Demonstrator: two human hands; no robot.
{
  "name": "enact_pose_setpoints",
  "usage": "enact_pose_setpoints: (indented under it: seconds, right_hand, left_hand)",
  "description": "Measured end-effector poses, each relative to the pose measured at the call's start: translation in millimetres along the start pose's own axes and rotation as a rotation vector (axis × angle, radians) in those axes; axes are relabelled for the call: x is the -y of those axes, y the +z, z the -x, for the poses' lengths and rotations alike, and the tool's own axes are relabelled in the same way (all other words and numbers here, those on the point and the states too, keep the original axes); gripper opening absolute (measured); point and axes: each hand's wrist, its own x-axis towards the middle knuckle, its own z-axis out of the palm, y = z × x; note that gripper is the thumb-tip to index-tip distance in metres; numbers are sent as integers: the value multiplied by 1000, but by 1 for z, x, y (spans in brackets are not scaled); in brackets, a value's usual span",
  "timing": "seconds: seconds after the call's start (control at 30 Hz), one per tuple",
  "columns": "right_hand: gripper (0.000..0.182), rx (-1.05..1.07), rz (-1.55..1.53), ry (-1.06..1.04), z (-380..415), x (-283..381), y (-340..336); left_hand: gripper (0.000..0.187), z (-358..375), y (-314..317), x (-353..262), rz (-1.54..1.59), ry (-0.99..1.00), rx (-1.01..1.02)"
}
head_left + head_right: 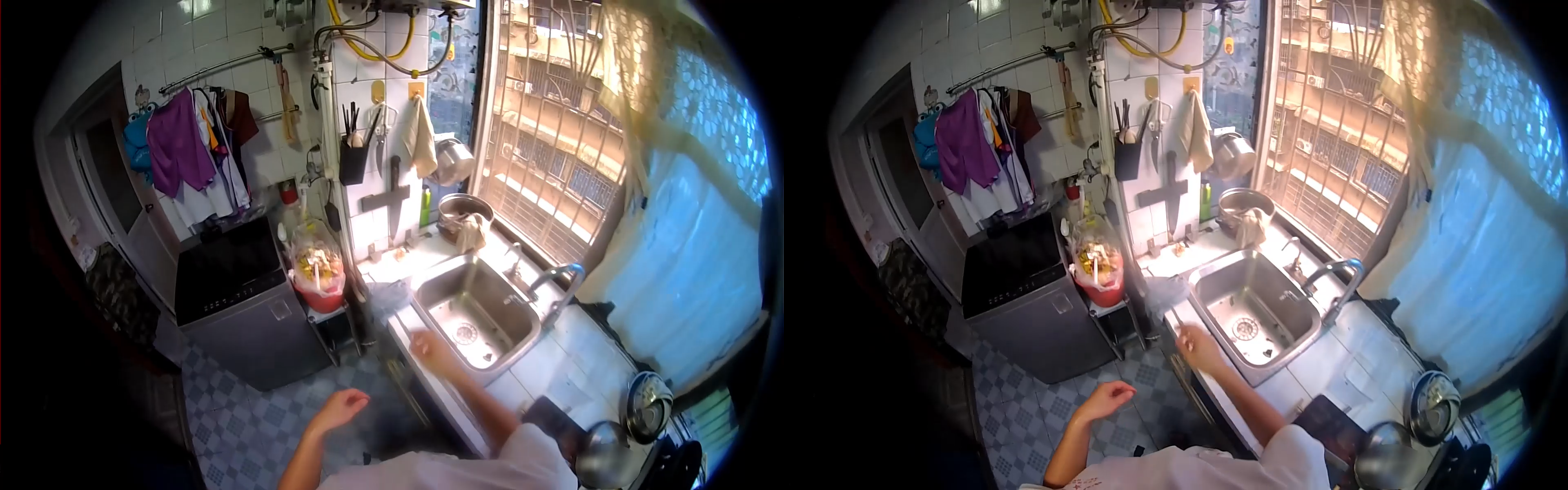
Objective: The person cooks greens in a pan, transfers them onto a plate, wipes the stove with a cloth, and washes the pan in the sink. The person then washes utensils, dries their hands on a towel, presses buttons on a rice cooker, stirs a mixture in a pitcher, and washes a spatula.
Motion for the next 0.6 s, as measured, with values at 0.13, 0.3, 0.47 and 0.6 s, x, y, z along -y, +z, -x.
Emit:
enact_pose_setpoints:
  seconds: [0.13, 0.3, 0.47, 0.6]
  right_hand:
    - [17, -217, 88, -63, -167, -19, -3]
    - [13, -493, 336, -121, -349, -25, -17]
    - [18, -842, 488, 18, -505, -31, -41]
    - [27, -965, 577, 233, -580, -26, -55]
  left_hand:
    - [19, -39, -54, 46, 136, -3, -90]
    - [21, -105, -117, 79, 346, -81, 29]
    - [22, -218, -186, 84, 379, -76, 165]
    - [23, -309, -219, 88, 388, 4, 349]
